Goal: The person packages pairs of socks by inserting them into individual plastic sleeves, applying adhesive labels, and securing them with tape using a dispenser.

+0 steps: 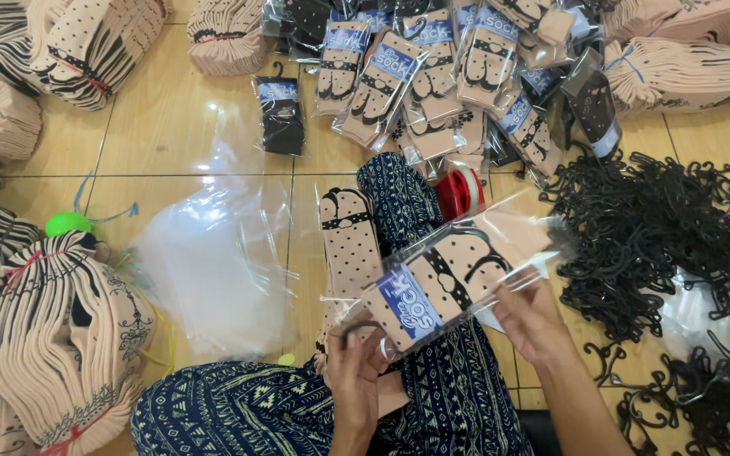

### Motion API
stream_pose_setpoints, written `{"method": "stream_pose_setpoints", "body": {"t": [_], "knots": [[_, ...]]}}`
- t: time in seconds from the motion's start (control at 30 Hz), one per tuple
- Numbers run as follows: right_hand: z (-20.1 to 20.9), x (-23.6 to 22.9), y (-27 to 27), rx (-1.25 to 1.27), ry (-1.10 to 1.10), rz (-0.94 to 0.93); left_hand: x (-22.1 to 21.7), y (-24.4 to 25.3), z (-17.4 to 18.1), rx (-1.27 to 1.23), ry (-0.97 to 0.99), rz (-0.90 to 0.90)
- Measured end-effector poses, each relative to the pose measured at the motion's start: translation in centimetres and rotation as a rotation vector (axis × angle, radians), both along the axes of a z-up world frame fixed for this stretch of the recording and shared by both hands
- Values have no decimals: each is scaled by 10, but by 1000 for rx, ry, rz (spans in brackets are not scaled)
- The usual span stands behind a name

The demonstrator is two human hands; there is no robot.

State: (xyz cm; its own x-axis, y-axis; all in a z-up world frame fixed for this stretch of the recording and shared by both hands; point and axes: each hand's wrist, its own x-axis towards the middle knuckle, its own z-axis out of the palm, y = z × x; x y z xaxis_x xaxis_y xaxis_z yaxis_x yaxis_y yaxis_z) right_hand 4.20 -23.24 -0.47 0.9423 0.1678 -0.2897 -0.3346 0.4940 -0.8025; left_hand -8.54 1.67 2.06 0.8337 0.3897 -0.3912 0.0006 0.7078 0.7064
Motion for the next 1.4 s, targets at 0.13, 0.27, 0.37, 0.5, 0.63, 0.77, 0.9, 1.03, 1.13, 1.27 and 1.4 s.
{"method": "stream_pose_setpoints", "body": {"t": [0.13,0.27,0.37,0.5,0.63,0.77,0.9,1.03,1.13,1.27,1.4], "knots": [[89,18,21,-192,-47,-202,6,20,23,13,311,57],[144,16,24,-462,-240,213,43,23,107,614,134,-304],[196,8,45,-704,-535,334,79,16,139,845,-263,-339],[218,15,39,-1058,-1165,101,104,20,148,959,-676,-186],[132,27,11,-775,-894,252,91,17,61,989,-582,-296],[-1,12,6,-693,-62,339,74,-9,-21,482,212,-353],[-16,39,7,-554,278,487,79,-19,-43,523,348,-227],[-34,90,13,-971,82,58,86,-17,-21,590,154,-151],[-65,104,17,-1193,-157,-69,87,-17,-13,624,158,-159],[-62,72,18,-948,21,-200,88,-12,-12,711,185,-194],[-61,76,-13,-1190,248,184,85,-9,-3,840,103,-253]]}}
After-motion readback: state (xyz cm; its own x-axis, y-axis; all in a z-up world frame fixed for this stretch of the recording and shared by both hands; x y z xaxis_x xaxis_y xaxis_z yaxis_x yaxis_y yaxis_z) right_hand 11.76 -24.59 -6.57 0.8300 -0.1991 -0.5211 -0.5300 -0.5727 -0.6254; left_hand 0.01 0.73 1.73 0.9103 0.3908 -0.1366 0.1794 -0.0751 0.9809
